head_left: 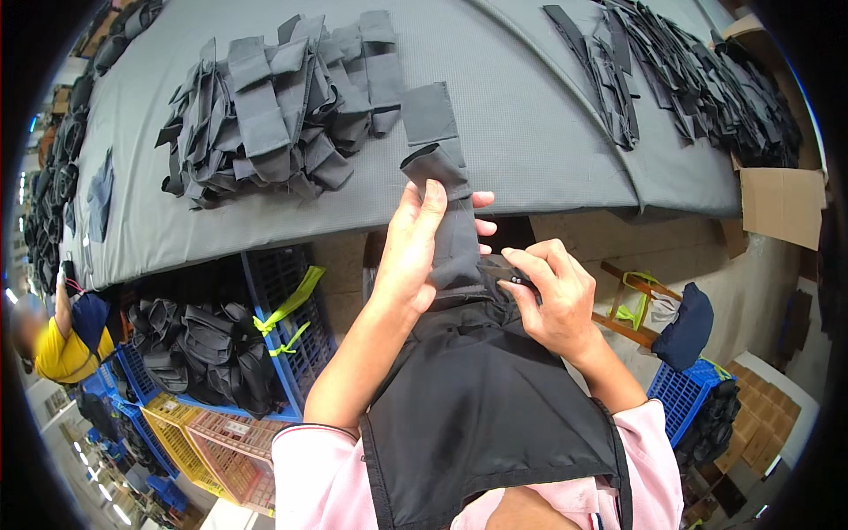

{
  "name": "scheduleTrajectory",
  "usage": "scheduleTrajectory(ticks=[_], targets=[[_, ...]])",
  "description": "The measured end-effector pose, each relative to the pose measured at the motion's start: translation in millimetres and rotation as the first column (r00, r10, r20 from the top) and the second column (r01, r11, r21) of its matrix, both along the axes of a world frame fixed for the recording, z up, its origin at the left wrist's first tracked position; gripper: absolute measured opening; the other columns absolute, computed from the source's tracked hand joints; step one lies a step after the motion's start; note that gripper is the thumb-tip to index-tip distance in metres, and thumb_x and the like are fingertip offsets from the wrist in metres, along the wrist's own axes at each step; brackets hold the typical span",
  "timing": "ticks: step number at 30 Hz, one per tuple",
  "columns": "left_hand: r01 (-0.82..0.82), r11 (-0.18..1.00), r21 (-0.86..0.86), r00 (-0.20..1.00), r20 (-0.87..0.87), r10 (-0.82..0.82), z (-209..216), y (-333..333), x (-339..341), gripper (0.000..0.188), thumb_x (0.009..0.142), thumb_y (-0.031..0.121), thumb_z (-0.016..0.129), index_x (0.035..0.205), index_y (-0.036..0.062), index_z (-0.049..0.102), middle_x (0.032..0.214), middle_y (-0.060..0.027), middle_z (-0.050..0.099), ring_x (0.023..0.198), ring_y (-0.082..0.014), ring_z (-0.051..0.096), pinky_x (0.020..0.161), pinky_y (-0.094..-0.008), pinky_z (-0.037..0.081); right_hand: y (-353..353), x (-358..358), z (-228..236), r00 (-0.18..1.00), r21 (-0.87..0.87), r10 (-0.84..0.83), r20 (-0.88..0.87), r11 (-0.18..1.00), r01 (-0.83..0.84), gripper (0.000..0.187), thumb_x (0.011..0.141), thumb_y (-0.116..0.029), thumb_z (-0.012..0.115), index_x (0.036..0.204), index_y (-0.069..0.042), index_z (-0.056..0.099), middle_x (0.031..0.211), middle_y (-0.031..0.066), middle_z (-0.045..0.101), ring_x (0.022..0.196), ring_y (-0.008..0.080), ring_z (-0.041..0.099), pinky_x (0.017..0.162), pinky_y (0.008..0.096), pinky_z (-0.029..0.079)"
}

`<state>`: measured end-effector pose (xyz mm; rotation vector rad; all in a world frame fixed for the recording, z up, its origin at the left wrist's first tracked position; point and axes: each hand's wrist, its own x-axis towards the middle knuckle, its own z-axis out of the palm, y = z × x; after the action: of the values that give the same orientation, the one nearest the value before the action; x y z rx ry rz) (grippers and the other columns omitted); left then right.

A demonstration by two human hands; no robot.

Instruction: Using snips to trim excess threads or material from small fabric components in a manufacturing setting.

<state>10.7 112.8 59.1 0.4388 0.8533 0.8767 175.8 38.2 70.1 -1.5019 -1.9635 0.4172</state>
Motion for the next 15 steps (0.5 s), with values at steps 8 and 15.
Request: scheduleTrajectory(ticks=[8, 15], targets=[[-0.007, 0.997, 0.074, 0.997, -0.07, 0.013, 3, -3, 2, 0.039, 0.094, 0.039, 0.046, 0.118, 0.0093, 0.039, 0.103, -0.0164, 0.061, 0.077, -0.0197, 0.064, 0.061, -0.0322, 0.055, 4, -3, 15, 0.92, -0.269, -0.079, -0.383, 0.963, -0.03, 0.047, 0.064, 0.003, 0.072, 0.108, -0.007, 0.06, 0.077, 0.0019, 0.044, 0.061, 0.01, 0.042, 0.052, 0.0216, 0.039], [0.001, 0.999, -0.034, 0.999, 0.033, 0.001, 2, 11, -5, 0.041, 0.094, 0.041, 0.046, 0.108, 0.0037, 0.04, 0.098, -0.0153, 0.063, 0.069, -0.0154, 0.061, 0.057, -0.0289, 0.053, -1, -24, 5, 0.92, 0.228, 0.39, 0.051, 0.892, -0.391, 0.011, 0.065, -0.009, 0.061, 0.075, -0.009, 0.058, 0.066, 0.0016, 0.048, 0.054, 0.0139, 0.052, 0.045, 0.0285, 0.037]])
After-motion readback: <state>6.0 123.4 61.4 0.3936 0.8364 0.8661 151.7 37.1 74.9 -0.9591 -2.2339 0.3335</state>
